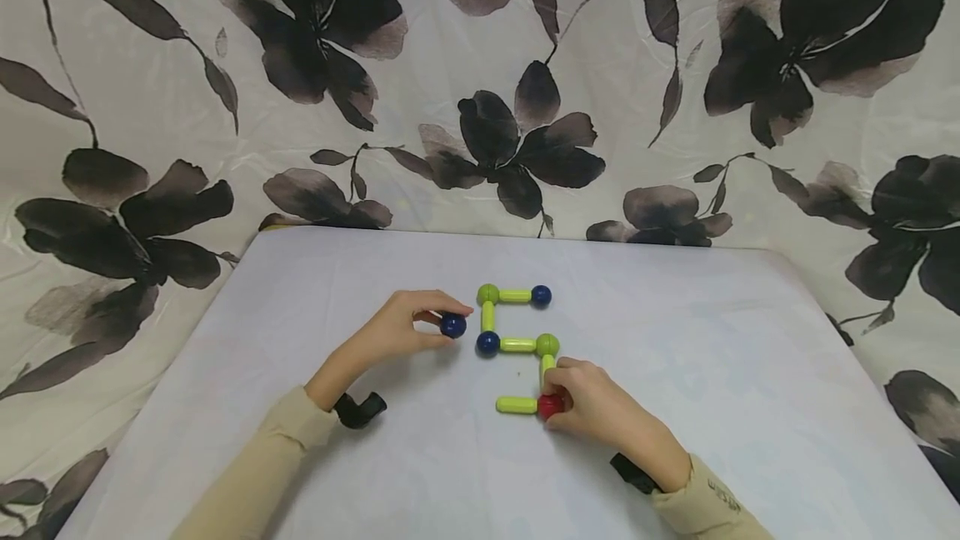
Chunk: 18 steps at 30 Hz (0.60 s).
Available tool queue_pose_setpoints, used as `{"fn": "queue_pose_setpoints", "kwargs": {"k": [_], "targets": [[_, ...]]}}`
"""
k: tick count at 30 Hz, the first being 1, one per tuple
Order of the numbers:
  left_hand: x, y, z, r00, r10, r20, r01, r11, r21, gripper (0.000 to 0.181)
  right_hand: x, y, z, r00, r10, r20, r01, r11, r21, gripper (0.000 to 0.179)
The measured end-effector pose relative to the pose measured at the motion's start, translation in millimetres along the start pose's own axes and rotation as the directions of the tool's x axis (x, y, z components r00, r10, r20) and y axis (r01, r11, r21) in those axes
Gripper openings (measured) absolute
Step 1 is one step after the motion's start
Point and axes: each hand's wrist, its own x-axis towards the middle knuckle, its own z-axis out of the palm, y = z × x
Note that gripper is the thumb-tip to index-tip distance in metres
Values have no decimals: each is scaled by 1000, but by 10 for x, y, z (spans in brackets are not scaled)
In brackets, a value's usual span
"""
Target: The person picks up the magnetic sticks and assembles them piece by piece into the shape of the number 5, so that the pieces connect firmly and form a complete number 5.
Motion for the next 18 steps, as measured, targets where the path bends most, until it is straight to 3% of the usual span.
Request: {"fn": "queue_pose_setpoints", "kwargs": {"k": [6,12,18], "targets": [[-173,115,233,998,-57,33,62,987,-148,39,10,0,0,1000,5,4,-5,1000,3,28],[-285,144,471,989,-134,62,145,957,-251,40,10,17,12,1000,-1,-4,1,1000,-3,29],[-299,151,663,983,-164,79,179,948,-263,37,9,22,17,1000,5,-1,-5,1000,-3,29]]}}
